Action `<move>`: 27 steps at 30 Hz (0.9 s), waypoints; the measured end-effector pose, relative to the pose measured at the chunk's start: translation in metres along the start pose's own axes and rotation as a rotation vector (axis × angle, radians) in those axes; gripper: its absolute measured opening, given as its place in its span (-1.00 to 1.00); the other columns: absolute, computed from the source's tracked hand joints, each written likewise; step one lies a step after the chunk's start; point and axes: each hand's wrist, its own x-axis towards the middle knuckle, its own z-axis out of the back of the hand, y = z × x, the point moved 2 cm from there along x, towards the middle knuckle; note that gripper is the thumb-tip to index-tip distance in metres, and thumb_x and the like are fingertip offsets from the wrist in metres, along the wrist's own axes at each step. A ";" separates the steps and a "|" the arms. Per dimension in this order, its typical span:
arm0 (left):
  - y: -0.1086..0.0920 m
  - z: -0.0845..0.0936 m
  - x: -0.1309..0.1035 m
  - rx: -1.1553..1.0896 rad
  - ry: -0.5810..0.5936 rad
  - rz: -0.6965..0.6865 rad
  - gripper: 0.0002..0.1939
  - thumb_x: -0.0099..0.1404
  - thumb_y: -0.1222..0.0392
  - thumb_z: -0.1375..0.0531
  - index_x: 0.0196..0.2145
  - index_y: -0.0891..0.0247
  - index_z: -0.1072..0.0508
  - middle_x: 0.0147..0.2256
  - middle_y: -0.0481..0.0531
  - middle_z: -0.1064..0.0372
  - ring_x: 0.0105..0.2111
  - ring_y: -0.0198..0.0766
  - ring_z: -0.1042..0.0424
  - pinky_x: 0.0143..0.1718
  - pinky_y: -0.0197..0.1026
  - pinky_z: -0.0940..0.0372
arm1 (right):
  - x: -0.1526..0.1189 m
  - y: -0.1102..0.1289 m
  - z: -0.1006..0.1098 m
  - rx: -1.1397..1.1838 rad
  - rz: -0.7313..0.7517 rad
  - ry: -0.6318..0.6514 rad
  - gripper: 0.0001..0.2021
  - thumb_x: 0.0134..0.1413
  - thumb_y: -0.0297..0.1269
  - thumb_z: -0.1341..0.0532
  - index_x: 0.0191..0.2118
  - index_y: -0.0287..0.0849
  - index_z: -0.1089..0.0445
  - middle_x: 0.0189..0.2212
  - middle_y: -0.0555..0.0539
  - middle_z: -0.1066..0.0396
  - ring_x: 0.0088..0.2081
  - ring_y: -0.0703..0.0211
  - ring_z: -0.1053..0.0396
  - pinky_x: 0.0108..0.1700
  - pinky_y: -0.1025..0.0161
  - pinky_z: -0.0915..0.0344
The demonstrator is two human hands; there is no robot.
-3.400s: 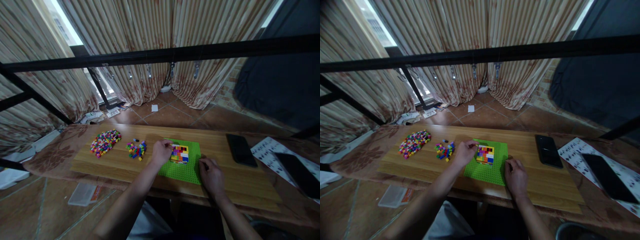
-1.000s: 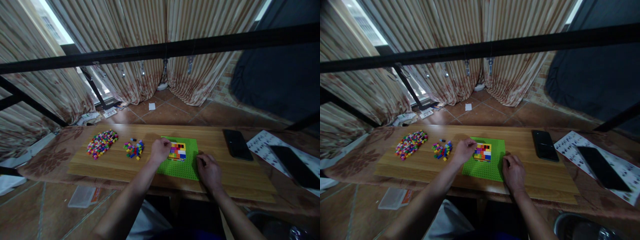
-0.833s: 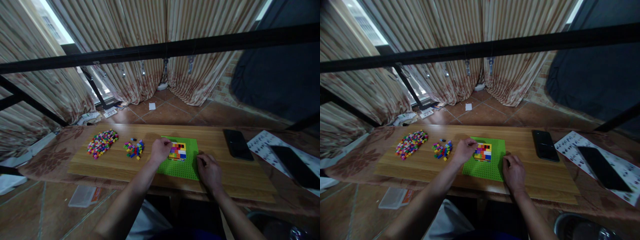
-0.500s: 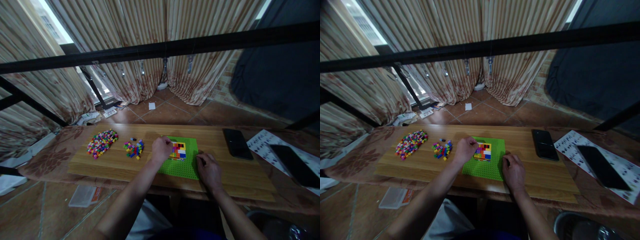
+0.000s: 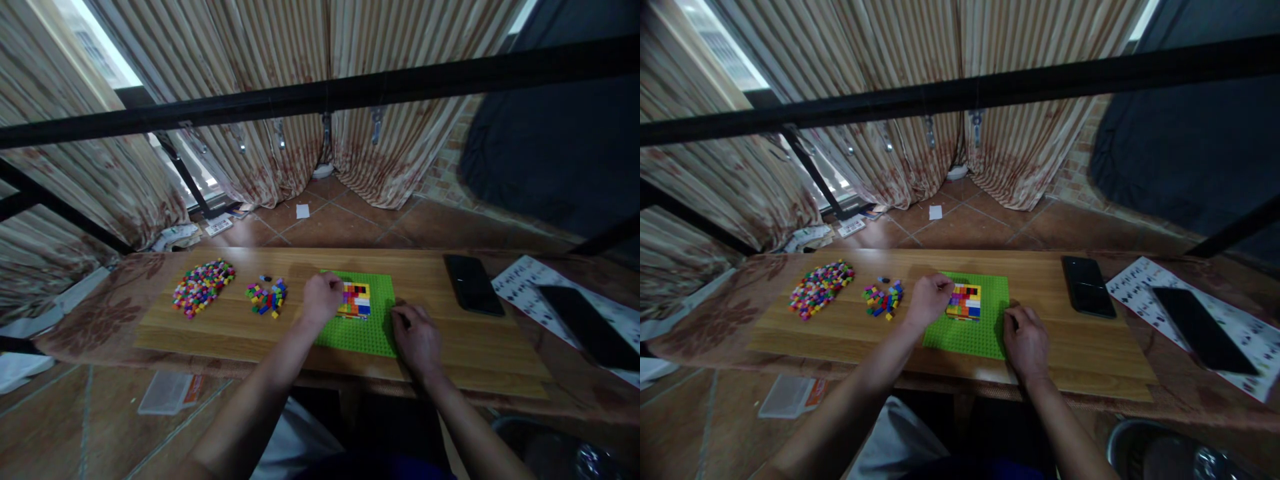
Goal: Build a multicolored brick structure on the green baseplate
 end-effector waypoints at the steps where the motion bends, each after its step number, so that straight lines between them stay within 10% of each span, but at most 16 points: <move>1: 0.002 0.000 0.001 -0.013 0.002 0.001 -0.77 0.24 0.30 -0.10 -0.39 0.24 -0.57 -0.42 -0.01 -0.52 -0.39 -0.30 -0.45 -0.38 -0.33 -0.22 | 0.000 0.000 0.000 0.000 0.005 0.001 -0.75 0.19 -0.17 -0.07 -0.32 -0.14 -0.45 -0.30 -0.11 -0.43 -0.29 0.12 -0.37 -0.22 0.21 -0.27; 27: 0.020 -0.015 0.015 -0.218 -0.049 0.023 -0.89 0.10 0.37 -0.20 -0.45 0.28 -0.53 -0.46 -0.01 -0.51 -0.42 -0.30 -0.46 -0.37 -0.31 -0.30 | 0.000 0.000 0.001 -0.013 0.014 0.001 -0.76 0.20 -0.18 -0.07 -0.32 -0.14 -0.45 -0.31 -0.10 -0.43 -0.29 0.13 -0.37 -0.21 0.22 -0.26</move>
